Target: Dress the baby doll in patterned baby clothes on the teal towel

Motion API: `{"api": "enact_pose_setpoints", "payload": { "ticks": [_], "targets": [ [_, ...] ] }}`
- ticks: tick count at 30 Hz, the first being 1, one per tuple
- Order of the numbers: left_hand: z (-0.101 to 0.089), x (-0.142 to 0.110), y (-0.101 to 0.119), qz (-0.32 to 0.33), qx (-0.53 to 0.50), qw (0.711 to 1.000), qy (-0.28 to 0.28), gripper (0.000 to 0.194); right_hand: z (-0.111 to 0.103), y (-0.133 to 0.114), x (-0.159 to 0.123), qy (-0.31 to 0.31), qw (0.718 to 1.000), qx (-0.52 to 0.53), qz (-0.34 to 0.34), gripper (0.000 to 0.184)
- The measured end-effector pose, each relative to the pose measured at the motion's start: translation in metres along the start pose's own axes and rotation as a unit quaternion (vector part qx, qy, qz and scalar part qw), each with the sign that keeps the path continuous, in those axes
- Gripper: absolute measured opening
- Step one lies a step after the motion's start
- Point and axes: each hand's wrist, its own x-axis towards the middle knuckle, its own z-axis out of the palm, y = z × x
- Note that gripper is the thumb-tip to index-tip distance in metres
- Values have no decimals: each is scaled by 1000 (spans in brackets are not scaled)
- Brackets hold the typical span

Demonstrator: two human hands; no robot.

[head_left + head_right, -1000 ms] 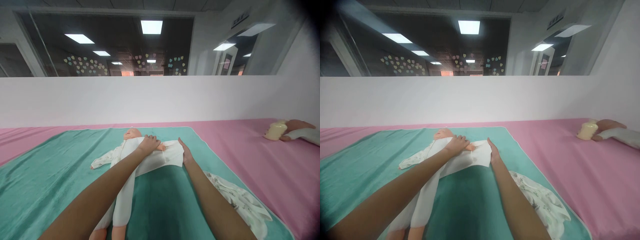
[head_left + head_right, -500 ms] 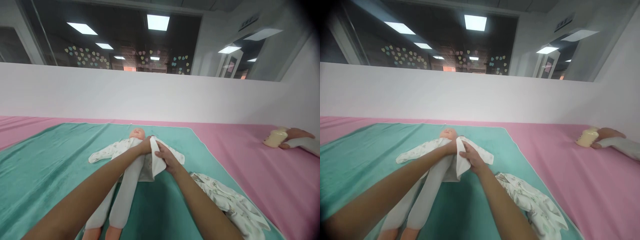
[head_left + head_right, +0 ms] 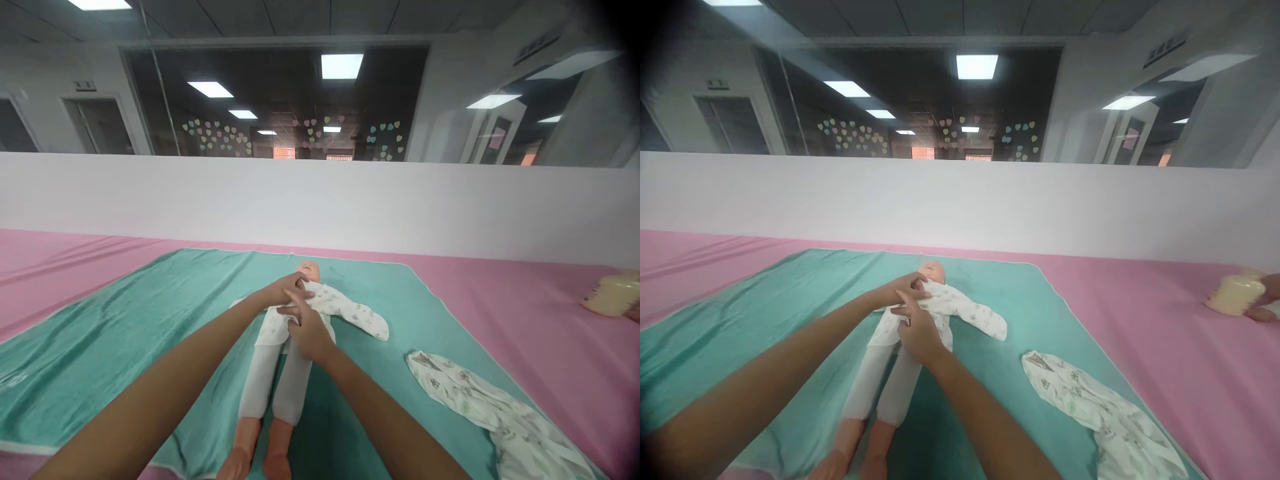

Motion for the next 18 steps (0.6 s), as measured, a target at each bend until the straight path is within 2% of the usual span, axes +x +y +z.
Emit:
{"api": "enact_pose_setpoints", "payload": {
  "ticks": [3, 5, 8, 12, 15, 18],
  "targets": [
    [10, -4, 5, 17, 183, 983, -14, 55, 16, -4, -15, -20, 998, -57, -7, 61],
    [18, -4, 9, 30, 256, 966, 18, 43, 22, -7, -25, -27, 996, -81, -21, 61],
    [25, -2, 10, 22, 276, 959, 57, 28, 22, -8, -37, 4, 993, -111, -44, 59],
    [18, 3, -1, -75, 278, 949, 128, 29, 14, -1, -49, 60, 973, -211, -77, 50],
    [14, -2, -12, -114, 282, 938, 165, 27, 11, 2, -66, 45, 964, -247, -84, 35],
    [15, -19, -23, -93, 295, 934, 178, 24, 6, 5, -87, 16, 978, -186, -97, 27]
  ]
}}
